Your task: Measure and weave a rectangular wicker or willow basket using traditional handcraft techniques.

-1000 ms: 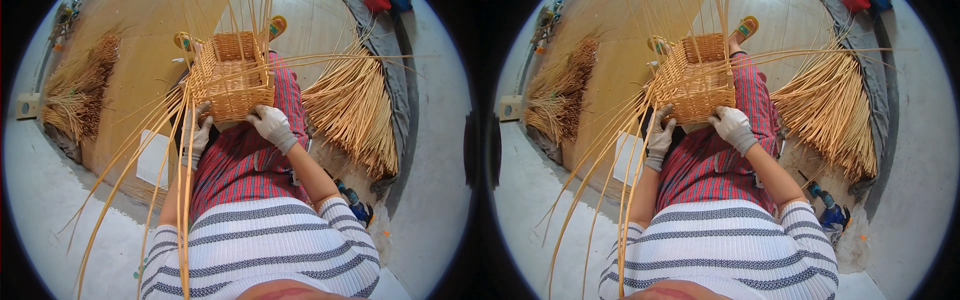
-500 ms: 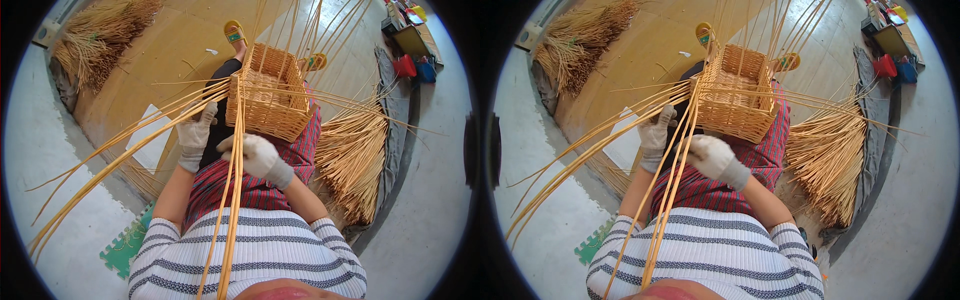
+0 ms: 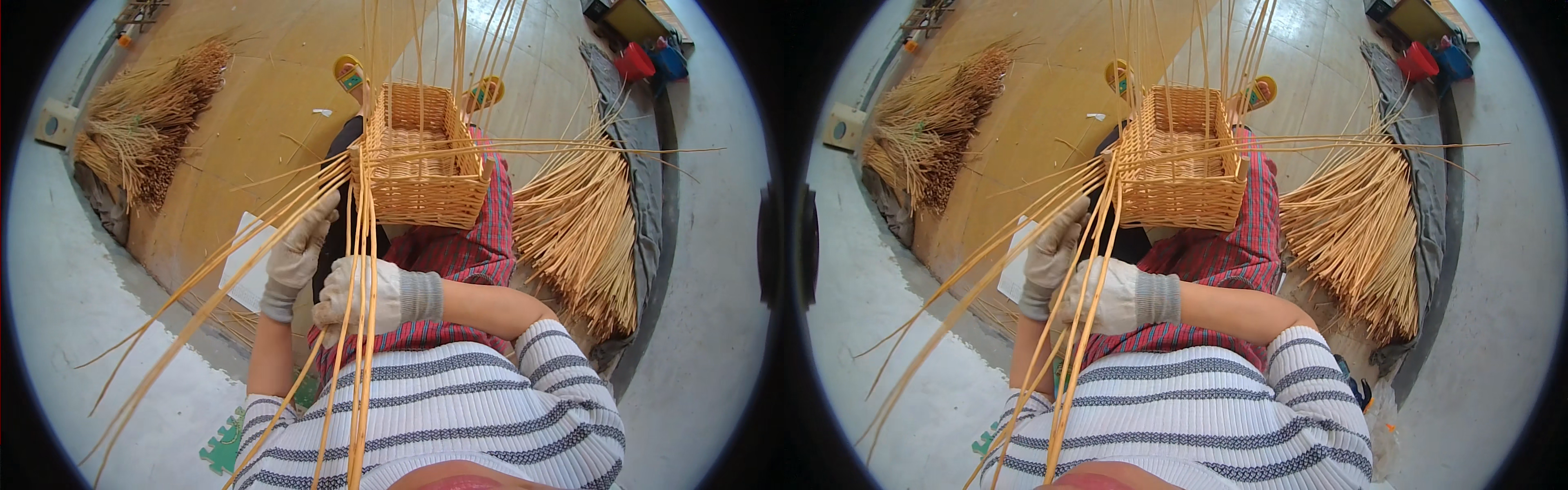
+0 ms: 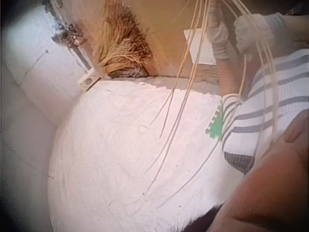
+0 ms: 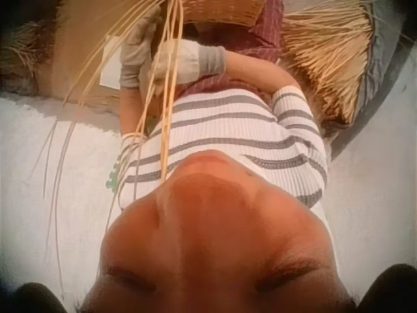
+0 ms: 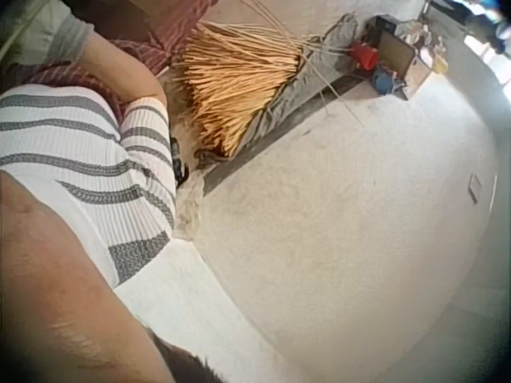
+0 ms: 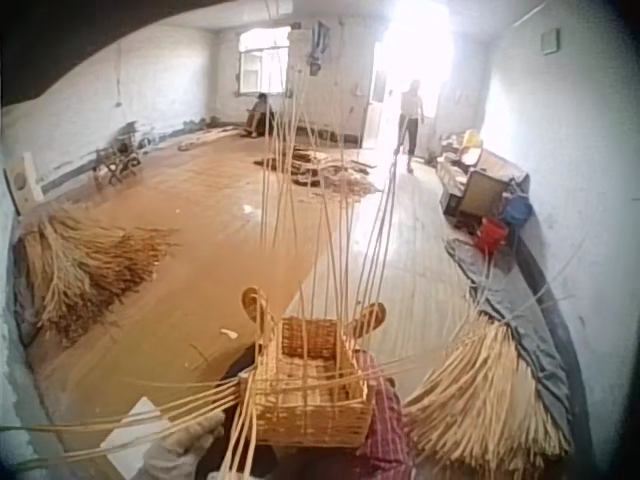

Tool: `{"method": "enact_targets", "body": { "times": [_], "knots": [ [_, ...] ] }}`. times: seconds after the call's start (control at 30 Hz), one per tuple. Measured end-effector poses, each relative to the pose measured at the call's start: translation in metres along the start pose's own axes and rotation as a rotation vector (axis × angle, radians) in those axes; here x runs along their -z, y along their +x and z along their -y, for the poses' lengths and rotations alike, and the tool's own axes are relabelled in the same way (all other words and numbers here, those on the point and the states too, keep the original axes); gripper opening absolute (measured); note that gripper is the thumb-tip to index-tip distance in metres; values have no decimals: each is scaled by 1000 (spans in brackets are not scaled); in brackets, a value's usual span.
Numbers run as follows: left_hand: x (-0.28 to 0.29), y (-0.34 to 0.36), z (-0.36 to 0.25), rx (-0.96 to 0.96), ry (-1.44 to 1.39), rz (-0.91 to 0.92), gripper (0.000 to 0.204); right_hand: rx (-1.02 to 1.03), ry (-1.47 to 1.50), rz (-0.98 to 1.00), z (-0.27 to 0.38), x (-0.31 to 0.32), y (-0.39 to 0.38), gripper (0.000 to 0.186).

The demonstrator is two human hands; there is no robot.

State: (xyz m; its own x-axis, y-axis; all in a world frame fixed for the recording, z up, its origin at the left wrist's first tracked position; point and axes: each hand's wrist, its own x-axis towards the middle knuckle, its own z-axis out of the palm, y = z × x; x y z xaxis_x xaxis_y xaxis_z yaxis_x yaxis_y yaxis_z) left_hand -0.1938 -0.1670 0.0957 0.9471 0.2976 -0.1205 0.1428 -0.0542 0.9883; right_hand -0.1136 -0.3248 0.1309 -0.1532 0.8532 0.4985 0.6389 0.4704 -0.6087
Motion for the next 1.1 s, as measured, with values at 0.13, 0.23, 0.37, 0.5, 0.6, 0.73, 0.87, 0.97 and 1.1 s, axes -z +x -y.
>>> {"method": "enact_targets", "body": {
  "times": [0.13,0.23,0.37,0.5,0.6,0.73,0.87,0.97,1.1],
  "knots": [
    [-30,26,-29,-395,199,72,64,-174,-73,62,17,2,-12,36],
    [-50,51,-31,-583,216,59,61,-260,-18,99,27,19,-16,34],
    [-38,62,-15,-478,-339,-145,37,-144,441,-684,-3,66,-60,25],
    [-33,29,11,-506,-55,-233,36,-404,866,-1165,-80,86,-125,56],
    [-66,6,36,-470,-264,-380,41,-347,830,-1171,-100,66,-151,51],
    [-97,15,54,-270,-444,-657,34,-665,627,-1251,-78,60,-168,29],
    [-95,55,50,-143,-293,-478,53,-1033,659,-1118,-56,91,-174,18],
    [-85,81,52,-259,-82,-434,66,-1029,568,-1166,-56,91,-170,11],
    [-79,87,67,-52,-220,-255,66,-1069,363,-1310,-66,70,-167,12]
  ]
}}
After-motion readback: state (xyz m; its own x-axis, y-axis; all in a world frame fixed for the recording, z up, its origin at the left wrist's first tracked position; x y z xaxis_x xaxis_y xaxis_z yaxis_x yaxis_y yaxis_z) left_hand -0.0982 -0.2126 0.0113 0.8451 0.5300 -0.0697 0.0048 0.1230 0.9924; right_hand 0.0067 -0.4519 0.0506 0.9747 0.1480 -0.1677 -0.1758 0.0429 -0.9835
